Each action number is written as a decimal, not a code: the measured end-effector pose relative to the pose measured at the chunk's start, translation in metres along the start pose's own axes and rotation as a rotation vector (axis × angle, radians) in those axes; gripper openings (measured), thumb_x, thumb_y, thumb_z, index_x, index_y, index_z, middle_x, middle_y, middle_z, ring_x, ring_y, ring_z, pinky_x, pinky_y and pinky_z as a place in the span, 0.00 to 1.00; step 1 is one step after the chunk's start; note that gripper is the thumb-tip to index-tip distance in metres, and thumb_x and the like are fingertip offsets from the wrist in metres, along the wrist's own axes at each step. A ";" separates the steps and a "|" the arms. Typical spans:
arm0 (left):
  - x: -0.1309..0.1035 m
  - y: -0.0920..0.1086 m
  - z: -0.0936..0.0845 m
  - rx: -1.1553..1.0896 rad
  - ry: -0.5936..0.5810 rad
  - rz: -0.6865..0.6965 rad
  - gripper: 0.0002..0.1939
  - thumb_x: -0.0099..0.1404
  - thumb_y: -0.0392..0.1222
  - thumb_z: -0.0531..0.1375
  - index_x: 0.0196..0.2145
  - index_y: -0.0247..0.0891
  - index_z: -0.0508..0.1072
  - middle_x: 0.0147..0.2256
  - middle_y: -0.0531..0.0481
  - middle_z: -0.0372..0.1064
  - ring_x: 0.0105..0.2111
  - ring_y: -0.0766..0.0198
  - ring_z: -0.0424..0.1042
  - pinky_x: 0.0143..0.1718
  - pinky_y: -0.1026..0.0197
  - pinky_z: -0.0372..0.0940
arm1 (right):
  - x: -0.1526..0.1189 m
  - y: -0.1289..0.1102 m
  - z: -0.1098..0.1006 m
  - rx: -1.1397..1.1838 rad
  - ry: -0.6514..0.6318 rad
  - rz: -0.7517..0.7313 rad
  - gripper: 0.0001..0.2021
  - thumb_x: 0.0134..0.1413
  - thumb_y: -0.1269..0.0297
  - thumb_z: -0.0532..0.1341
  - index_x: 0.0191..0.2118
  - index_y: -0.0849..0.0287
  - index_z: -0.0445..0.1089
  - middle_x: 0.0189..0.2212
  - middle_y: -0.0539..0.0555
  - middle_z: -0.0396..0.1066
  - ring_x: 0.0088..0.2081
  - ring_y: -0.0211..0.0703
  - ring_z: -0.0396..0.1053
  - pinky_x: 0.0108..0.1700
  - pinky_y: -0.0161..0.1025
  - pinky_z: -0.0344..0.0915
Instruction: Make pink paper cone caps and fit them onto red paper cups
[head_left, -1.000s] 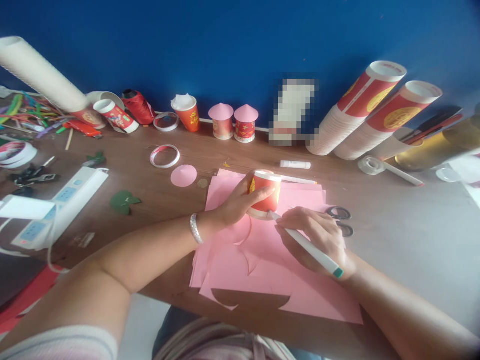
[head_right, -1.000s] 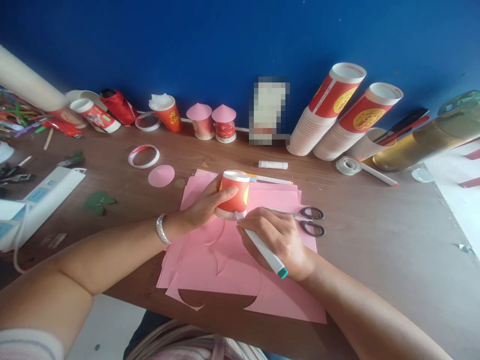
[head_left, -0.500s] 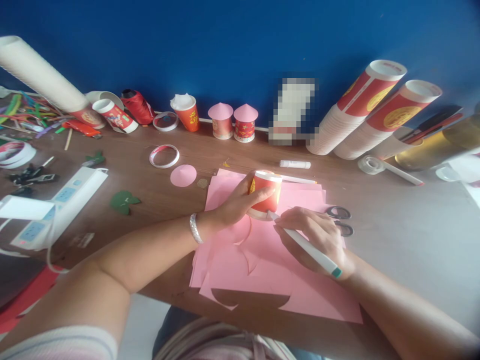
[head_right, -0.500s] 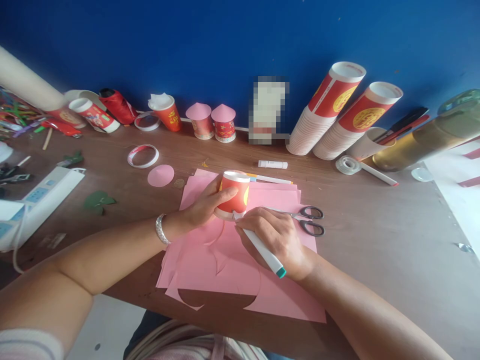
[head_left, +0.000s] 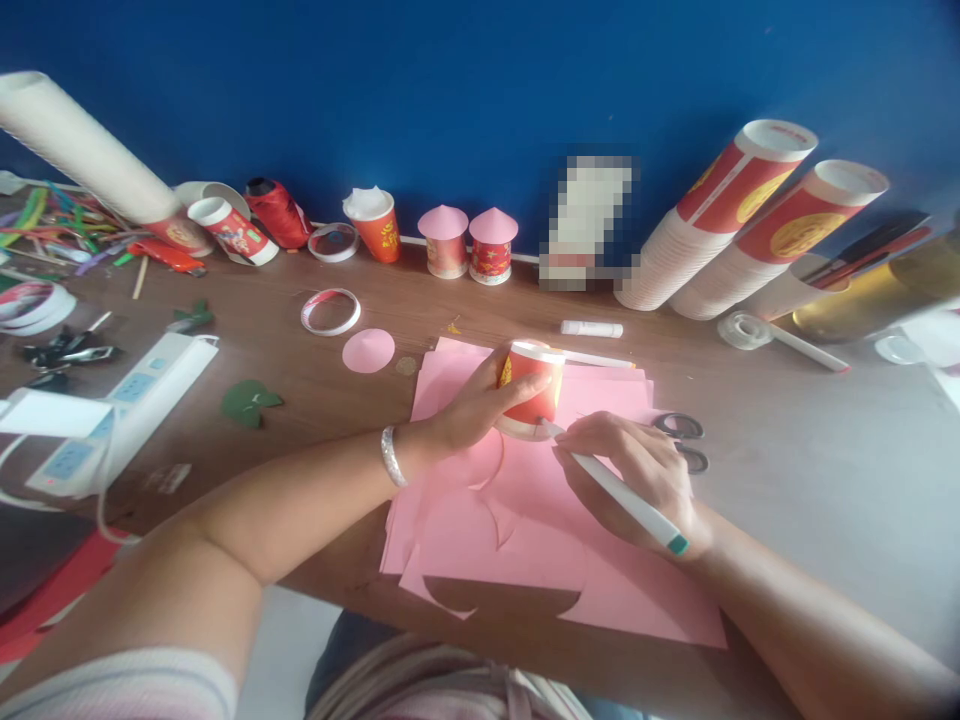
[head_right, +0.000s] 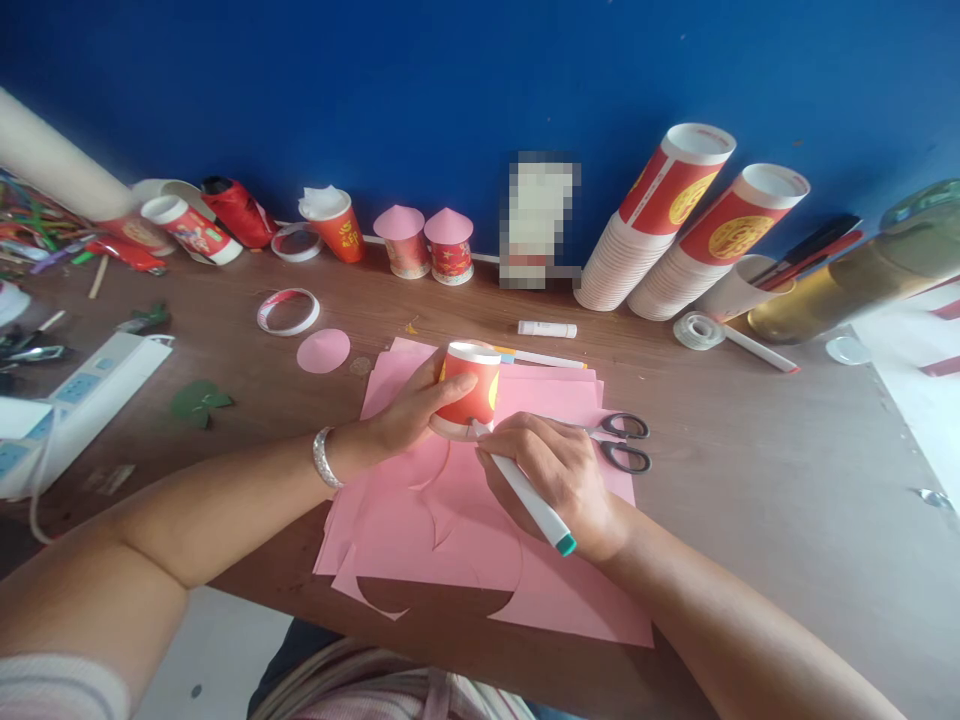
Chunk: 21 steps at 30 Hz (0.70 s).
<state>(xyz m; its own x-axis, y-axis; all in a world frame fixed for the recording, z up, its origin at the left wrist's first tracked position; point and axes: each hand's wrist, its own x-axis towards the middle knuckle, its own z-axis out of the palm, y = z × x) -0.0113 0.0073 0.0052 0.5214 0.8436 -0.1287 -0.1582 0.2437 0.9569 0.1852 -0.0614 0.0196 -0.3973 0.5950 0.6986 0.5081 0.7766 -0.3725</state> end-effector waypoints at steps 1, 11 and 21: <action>-0.001 0.001 0.001 -0.016 -0.001 -0.018 0.23 0.67 0.56 0.66 0.52 0.42 0.68 0.45 0.47 0.68 0.43 0.56 0.73 0.42 0.50 0.76 | 0.000 0.000 0.000 -0.001 0.001 -0.001 0.11 0.59 0.81 0.63 0.43 0.60 0.70 0.29 0.51 0.74 0.27 0.37 0.72 0.28 0.35 0.67; -0.001 0.001 0.001 -0.016 -0.002 -0.016 0.22 0.67 0.56 0.65 0.52 0.43 0.68 0.46 0.47 0.68 0.44 0.55 0.73 0.40 0.51 0.76 | 0.001 -0.001 -0.001 -0.005 -0.011 0.011 0.09 0.61 0.78 0.62 0.43 0.58 0.69 0.29 0.50 0.74 0.27 0.37 0.71 0.27 0.35 0.67; 0.005 -0.006 -0.002 0.004 0.016 0.085 0.22 0.67 0.56 0.65 0.49 0.39 0.69 0.41 0.48 0.69 0.41 0.59 0.70 0.44 0.56 0.69 | 0.003 -0.004 -0.001 0.037 0.002 -0.038 0.10 0.58 0.81 0.62 0.42 0.59 0.70 0.29 0.51 0.74 0.27 0.38 0.72 0.30 0.37 0.71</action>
<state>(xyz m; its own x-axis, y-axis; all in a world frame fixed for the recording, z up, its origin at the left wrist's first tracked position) -0.0097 0.0108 -0.0020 0.4926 0.8688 -0.0512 -0.1979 0.1691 0.9655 0.1829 -0.0630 0.0233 -0.4145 0.5645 0.7138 0.4643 0.8058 -0.3676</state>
